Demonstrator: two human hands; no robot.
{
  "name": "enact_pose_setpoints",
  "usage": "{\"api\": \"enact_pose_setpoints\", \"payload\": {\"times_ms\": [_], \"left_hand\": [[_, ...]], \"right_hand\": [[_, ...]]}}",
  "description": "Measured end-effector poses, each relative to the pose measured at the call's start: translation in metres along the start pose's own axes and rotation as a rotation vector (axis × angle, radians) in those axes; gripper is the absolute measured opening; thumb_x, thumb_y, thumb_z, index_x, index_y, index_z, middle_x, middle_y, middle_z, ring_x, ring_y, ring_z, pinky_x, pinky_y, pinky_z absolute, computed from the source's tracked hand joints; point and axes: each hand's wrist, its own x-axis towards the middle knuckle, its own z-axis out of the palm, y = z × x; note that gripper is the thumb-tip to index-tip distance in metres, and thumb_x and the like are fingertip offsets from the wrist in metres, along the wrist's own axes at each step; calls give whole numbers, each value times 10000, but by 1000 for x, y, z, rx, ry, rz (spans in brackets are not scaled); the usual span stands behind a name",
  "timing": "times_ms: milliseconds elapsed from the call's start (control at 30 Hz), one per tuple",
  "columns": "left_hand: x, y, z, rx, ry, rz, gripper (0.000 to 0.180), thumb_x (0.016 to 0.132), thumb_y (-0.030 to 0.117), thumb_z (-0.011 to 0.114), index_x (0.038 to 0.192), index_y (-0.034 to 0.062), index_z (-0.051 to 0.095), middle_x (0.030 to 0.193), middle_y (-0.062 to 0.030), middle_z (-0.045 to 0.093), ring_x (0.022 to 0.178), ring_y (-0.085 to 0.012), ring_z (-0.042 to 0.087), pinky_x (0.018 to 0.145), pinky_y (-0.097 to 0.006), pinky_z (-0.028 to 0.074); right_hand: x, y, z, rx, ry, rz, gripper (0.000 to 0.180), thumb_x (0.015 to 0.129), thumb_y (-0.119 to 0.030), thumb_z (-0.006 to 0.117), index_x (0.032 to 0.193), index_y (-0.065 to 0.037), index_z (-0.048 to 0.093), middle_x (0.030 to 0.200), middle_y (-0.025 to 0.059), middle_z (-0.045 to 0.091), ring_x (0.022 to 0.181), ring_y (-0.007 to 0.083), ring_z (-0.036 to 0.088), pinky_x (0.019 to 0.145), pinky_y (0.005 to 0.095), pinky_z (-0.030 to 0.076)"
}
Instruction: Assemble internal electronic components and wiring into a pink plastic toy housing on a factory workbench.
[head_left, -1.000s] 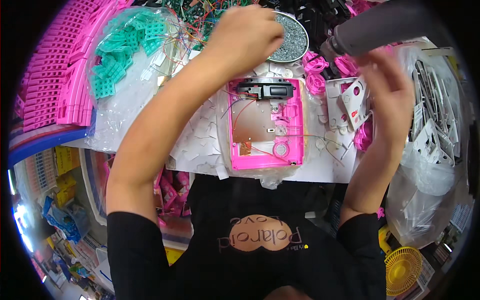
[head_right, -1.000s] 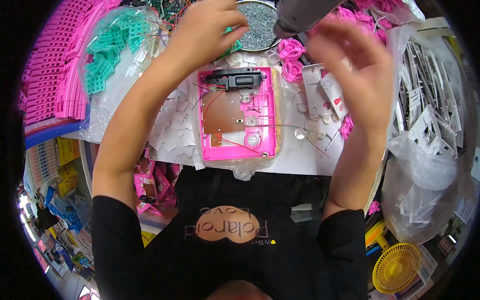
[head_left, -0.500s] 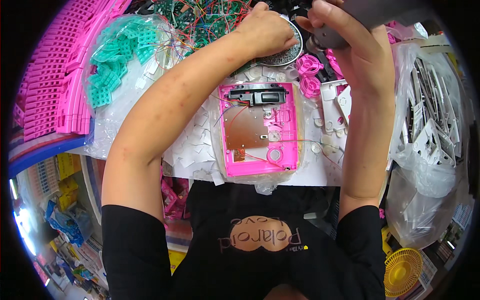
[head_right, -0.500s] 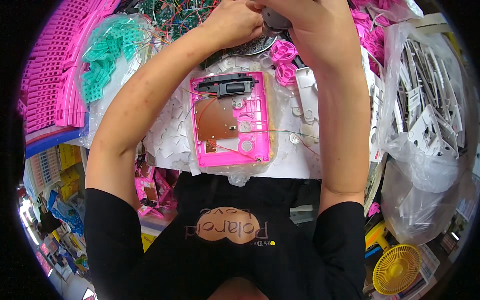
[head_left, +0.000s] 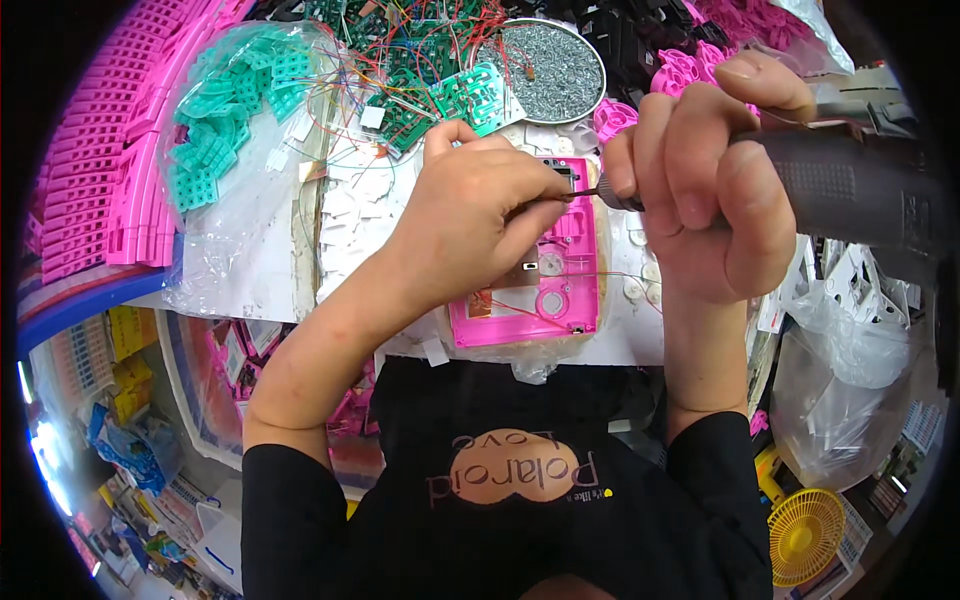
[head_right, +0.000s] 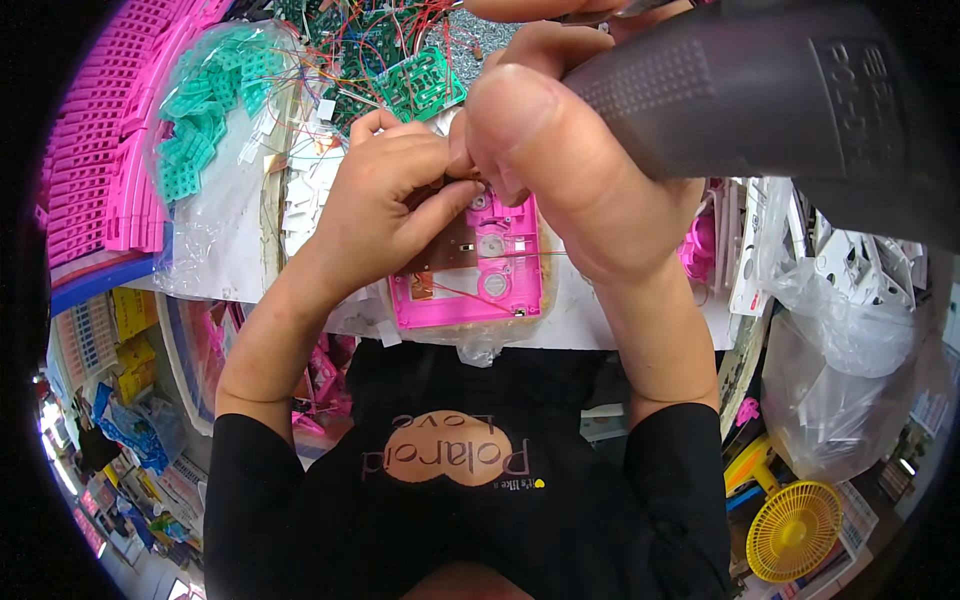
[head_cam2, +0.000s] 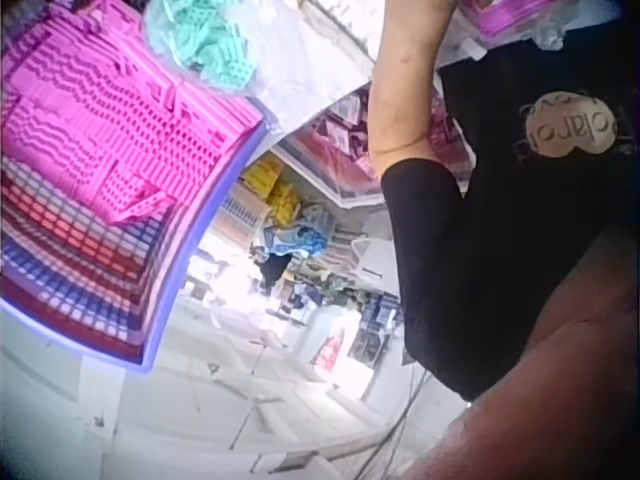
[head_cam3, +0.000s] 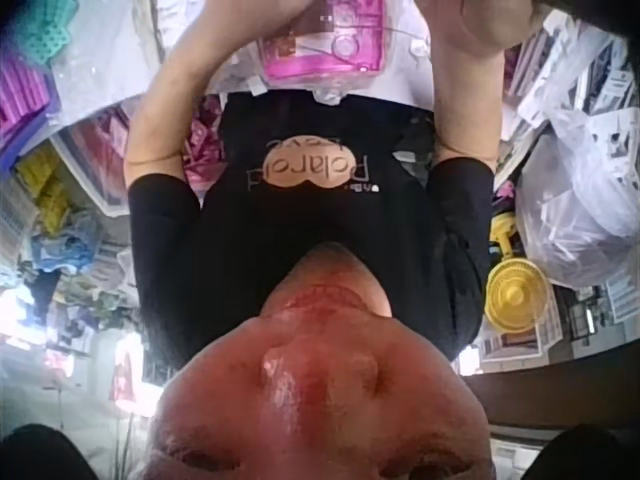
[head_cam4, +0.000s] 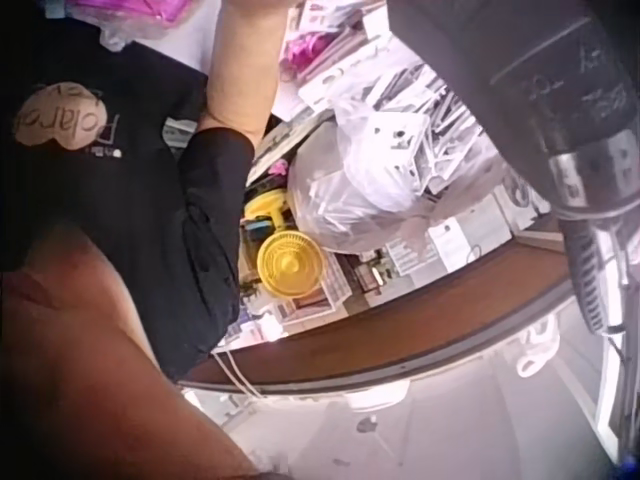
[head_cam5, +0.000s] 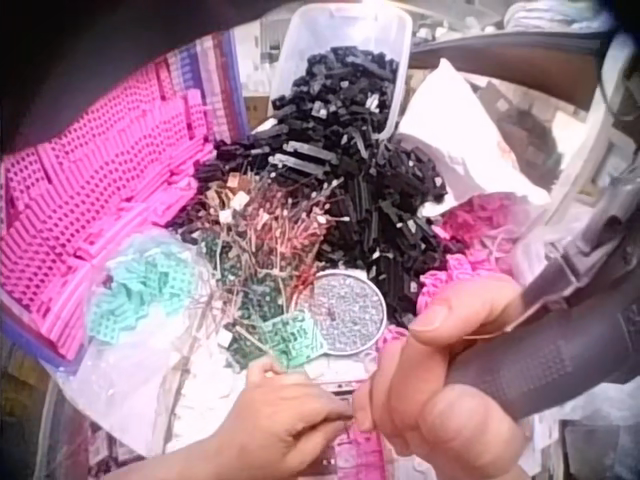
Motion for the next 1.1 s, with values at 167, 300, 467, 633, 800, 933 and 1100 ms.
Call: {"api": "enact_pose_setpoints", "payload": {"times_ms": [167,300,467,633,800,933,1100], "left_hand": [[-1,3,-1,-45,35,-41,85,808,114,786,876,110,734,730,1,637,714,-187,582,862,-386,344],[2,1,2,26,72,19,92,796,129,802,858,113,736,716,6,629,691,-181,578,864,-393,350],[5,0,3,59,92,28,107,784,145,811,851,114,733,705,10,622,703,-184,585,871,-402,353],[6,5,5,222,127,28,153,770,192,820,850,120,711,770,6,641,791,-205,606,900,-417,346],[2,2,11,404,96,-58,270,775,337,818,900,127,704,953,5,681,1009,-229,595,1012,-546,286],[-7,-8,18,426,34,-71,312,784,382,807,933,127,708,992,30,694,1074,-228,584,1048,-615,246],[-8,-9,18,430,27,-80,309,789,377,803,940,124,712,978,32,692,1066,-226,589,1045,-612,266]], "right_hand": [[1,5,9,84,49,-58,424,1037,-224,543,1439,-107,475,726,-8,469,631,126,433,713,369,476],[1,8,11,147,76,-102,416,1031,-211,542,1430,-109,485,725,-8,471,630,125,431,704,366,473],[-1,8,7,197,112,-137,403,1027,-198,532,1418,-108,496,724,-8,470,628,124,429,698,363,471],[-5,38,-18,230,-26,-250,383,1023,-178,514,1397,-97,501,712,-2,457,615,132,422,676,364,467],[-2,41,-7,38,199,-165,318,985,-100,525,1300,-66,525,679,12,422,570,133,401,631,369,464],[-2,65,-12,-6,333,-122,252,948,-24,537,1200,-16,534,635,32,420,533,141,423,605,378,476],[0,78,-6,-87,363,-75,157,923,5,574,1069,-9,519,638,54,499,527,144,468,593,383,500]]}}
